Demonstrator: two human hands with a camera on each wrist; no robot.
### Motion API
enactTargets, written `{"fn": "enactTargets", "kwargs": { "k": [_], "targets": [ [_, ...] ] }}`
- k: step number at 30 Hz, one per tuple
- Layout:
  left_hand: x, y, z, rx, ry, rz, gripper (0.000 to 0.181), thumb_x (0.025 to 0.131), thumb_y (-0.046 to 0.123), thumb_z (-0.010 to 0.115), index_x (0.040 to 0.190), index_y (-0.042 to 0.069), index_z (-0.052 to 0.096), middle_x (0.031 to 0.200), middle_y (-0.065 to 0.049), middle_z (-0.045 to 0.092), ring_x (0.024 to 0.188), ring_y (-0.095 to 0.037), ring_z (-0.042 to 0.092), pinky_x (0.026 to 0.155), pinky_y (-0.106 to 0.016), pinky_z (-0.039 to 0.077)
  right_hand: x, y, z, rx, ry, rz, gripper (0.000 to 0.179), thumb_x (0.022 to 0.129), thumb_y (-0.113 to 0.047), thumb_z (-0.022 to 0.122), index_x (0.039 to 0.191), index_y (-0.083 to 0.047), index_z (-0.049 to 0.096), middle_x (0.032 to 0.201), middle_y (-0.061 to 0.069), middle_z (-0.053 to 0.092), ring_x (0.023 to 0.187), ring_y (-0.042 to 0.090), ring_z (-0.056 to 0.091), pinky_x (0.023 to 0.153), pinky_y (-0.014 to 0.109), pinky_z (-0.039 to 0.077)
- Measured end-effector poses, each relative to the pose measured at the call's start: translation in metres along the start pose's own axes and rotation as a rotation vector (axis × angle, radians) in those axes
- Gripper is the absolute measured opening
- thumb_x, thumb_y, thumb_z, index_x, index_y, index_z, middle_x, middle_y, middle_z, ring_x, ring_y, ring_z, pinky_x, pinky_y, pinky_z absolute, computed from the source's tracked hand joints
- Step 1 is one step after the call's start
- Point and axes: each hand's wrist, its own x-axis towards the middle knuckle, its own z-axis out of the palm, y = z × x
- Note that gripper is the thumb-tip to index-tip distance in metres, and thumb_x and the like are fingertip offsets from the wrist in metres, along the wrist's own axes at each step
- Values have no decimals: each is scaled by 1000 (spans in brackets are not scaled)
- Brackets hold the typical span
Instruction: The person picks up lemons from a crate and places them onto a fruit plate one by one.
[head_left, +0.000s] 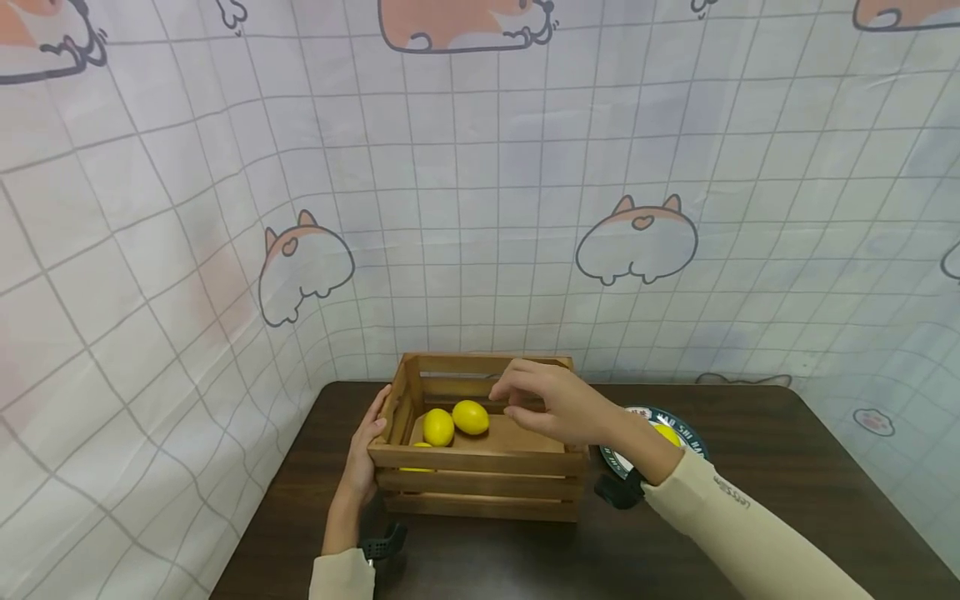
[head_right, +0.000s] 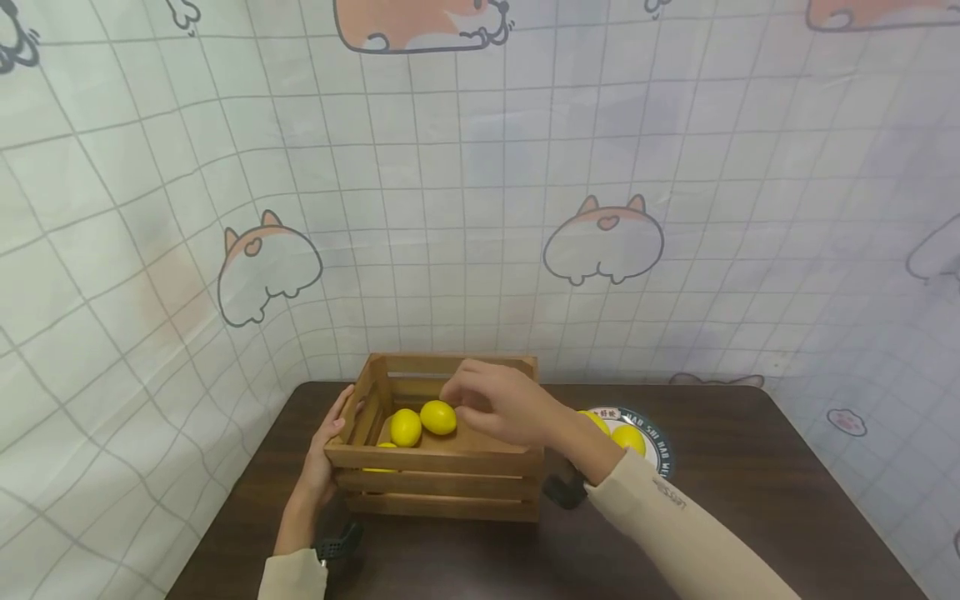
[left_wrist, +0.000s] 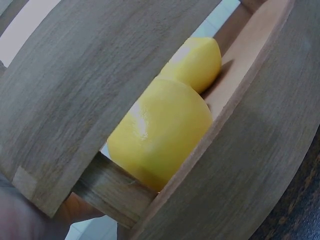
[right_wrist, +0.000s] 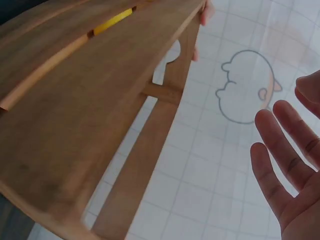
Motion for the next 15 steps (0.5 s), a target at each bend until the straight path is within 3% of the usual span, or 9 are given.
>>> {"fn": "enactTargets", "kwargs": {
  "k": [7, 15],
  "targets": [
    [1, -2, 0, -6, -4, 0, 60, 106, 28, 33, 164, 24, 23, 172, -3, 14, 155, -36, 15, 120, -71, 12, 26, 2, -3, -54, -95, 12, 21, 100, -14, 64, 120, -17, 68, 115, -2, 66, 103, 13, 65, 89, 31, 56],
    [2, -1, -1, -10, -5, 8, 59, 106, 28, 34, 164, 24, 23, 172, -3, 15, 155, -35, 16, 121, -69, 12, 49, 10, 2, -81, -156, 23, 22, 100, -13, 62, 122, -13, 68, 121, 2, 68, 107, 17, 65, 93, 36, 56]
  ]
}}
